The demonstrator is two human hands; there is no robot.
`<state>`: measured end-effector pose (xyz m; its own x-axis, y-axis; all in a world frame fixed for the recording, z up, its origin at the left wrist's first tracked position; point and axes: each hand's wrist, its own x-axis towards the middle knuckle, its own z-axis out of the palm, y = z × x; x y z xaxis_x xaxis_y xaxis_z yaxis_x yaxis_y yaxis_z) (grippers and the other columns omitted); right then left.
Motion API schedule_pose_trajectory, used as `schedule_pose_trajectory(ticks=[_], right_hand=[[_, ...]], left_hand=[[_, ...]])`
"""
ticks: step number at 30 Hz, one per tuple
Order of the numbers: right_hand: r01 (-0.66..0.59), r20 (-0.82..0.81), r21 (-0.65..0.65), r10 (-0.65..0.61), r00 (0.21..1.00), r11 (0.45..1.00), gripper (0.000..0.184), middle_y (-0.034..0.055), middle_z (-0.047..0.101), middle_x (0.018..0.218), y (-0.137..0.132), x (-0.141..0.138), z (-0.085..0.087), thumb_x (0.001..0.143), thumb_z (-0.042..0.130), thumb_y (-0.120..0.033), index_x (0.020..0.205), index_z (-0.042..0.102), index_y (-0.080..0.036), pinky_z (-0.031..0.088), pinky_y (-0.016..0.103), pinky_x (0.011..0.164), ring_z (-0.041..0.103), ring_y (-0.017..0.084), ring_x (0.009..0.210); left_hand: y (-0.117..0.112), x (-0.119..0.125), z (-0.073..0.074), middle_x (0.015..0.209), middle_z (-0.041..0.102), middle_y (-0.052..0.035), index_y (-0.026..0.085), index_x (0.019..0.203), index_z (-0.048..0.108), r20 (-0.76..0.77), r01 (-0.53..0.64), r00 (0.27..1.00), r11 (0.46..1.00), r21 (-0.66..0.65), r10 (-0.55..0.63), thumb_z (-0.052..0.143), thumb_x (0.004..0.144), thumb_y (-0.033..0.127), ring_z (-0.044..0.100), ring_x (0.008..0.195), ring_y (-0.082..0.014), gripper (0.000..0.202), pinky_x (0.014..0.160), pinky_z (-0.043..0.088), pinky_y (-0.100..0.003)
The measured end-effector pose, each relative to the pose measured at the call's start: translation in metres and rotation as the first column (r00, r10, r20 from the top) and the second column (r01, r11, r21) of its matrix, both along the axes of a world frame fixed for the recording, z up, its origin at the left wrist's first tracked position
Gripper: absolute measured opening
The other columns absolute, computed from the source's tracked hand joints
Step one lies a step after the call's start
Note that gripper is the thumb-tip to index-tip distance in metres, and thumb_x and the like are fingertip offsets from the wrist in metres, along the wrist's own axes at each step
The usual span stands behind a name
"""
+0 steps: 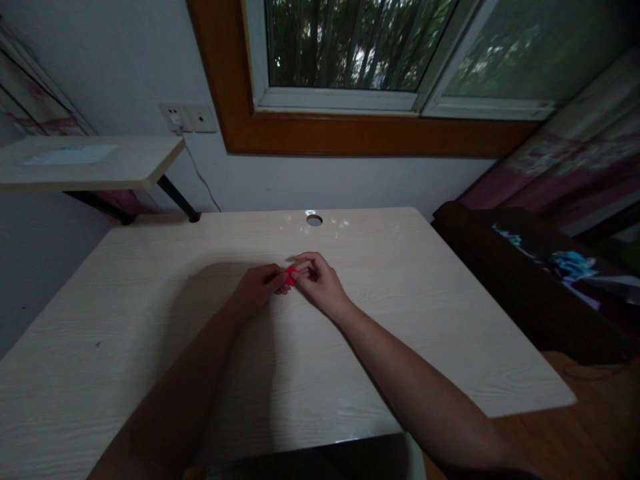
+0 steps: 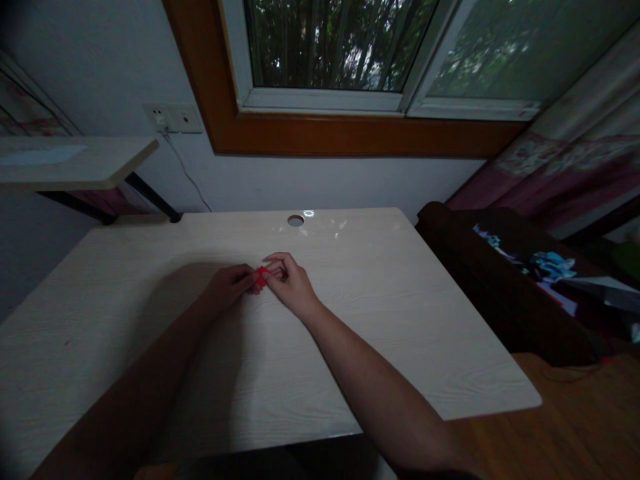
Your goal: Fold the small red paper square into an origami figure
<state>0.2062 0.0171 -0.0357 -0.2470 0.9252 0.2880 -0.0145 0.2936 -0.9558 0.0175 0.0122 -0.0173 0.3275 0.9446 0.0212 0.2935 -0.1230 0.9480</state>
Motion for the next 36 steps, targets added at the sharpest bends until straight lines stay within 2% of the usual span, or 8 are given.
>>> schedule_pose_trajectory(ticks=[7,10,17,22,25,30,36], right_hand=[[0.002,-0.006,-0.003,-0.002,1.000,1.000,0.026,0.0002,0.067,0.081,-0.001,-0.001,0.003,0.085,0.065,-0.026,0.109,0.057,-0.024,0.052,0.031,0.069,0.065,0.015,0.071],[0.039,0.000,0.000,-0.039,0.999,0.999,0.024,-0.0004,0.066,0.079,-0.001,-0.002,0.003,0.083,0.065,-0.023,0.106,0.057,-0.023,0.050,0.030,0.068,0.064,0.014,0.070],[0.114,-0.085,-0.050,-0.118,0.989,0.992,0.027,-0.0011,0.067,0.078,0.005,0.002,0.001,0.075,0.068,-0.019,0.100,0.056,-0.023,0.048,0.028,0.067,0.062,0.014,0.070],[0.184,-0.184,-0.107,-0.201,0.962,0.977,0.029,-0.0013,0.067,0.076,0.011,0.008,0.005,0.073,0.071,-0.023,0.097,0.055,-0.023,0.049,0.030,0.072,0.064,0.015,0.074],[0.145,-0.182,-0.100,-0.162,0.970,0.984,0.029,-0.0004,0.068,0.079,0.010,0.009,0.005,0.077,0.070,-0.026,0.102,0.057,-0.023,0.049,0.030,0.073,0.064,0.015,0.076],[-0.005,-0.077,-0.075,-0.001,0.997,0.997,0.032,0.0010,0.067,0.086,0.006,0.006,0.000,0.081,0.072,-0.035,0.109,0.060,-0.025,0.049,0.029,0.069,0.062,0.015,0.075],[0.013,-0.050,-0.064,-0.016,0.999,0.998,0.030,-0.0006,0.066,0.080,0.006,0.006,-0.001,0.083,0.071,-0.037,0.108,0.061,-0.025,0.047,0.029,0.068,0.061,0.015,0.071]], left_hand=[[-0.001,0.000,-0.003,0.072,0.074,-0.0043,0.016,0.081,0.072,-0.088,0.041,0.996,0.996,0.083,-0.034,0.056,0.090,0.039,0.067,0.065,-0.0147,0.029,0.066,0.052,-0.024],[-0.001,-0.001,-0.004,0.073,0.074,-0.0045,0.016,0.083,0.072,-0.044,0.039,0.998,0.998,0.050,-0.037,0.056,0.090,0.039,0.068,0.068,-0.0154,0.029,0.068,0.053,-0.025],[-0.001,0.000,-0.002,0.071,0.074,-0.0045,0.015,0.080,0.072,0.111,-0.071,0.991,0.996,-0.049,0.076,0.061,0.088,0.038,0.067,0.064,-0.0144,0.027,0.064,0.051,-0.024],[0.001,-0.001,-0.005,0.071,0.074,-0.0050,0.015,0.077,0.069,0.171,-0.137,0.974,0.987,-0.085,0.150,0.063,0.086,0.042,0.067,0.064,-0.0157,0.029,0.064,0.052,-0.026],[0.001,-0.001,-0.004,0.071,0.074,-0.0050,0.015,0.079,0.069,0.160,-0.129,0.977,0.987,-0.096,0.143,0.064,0.085,0.042,0.067,0.064,-0.0157,0.028,0.064,0.053,-0.026],[0.000,0.001,-0.003,0.070,0.074,-0.0061,0.015,0.082,0.070,0.116,-0.096,0.988,0.991,-0.088,0.106,0.063,0.085,0.044,0.068,0.063,-0.0164,0.031,0.064,0.054,-0.027],[0.001,0.001,-0.004,0.070,0.073,-0.0059,0.014,0.078,0.069,0.102,-0.069,0.992,0.995,-0.073,0.076,0.063,0.086,0.045,0.068,0.062,-0.0151,0.032,0.063,0.055,-0.026]])
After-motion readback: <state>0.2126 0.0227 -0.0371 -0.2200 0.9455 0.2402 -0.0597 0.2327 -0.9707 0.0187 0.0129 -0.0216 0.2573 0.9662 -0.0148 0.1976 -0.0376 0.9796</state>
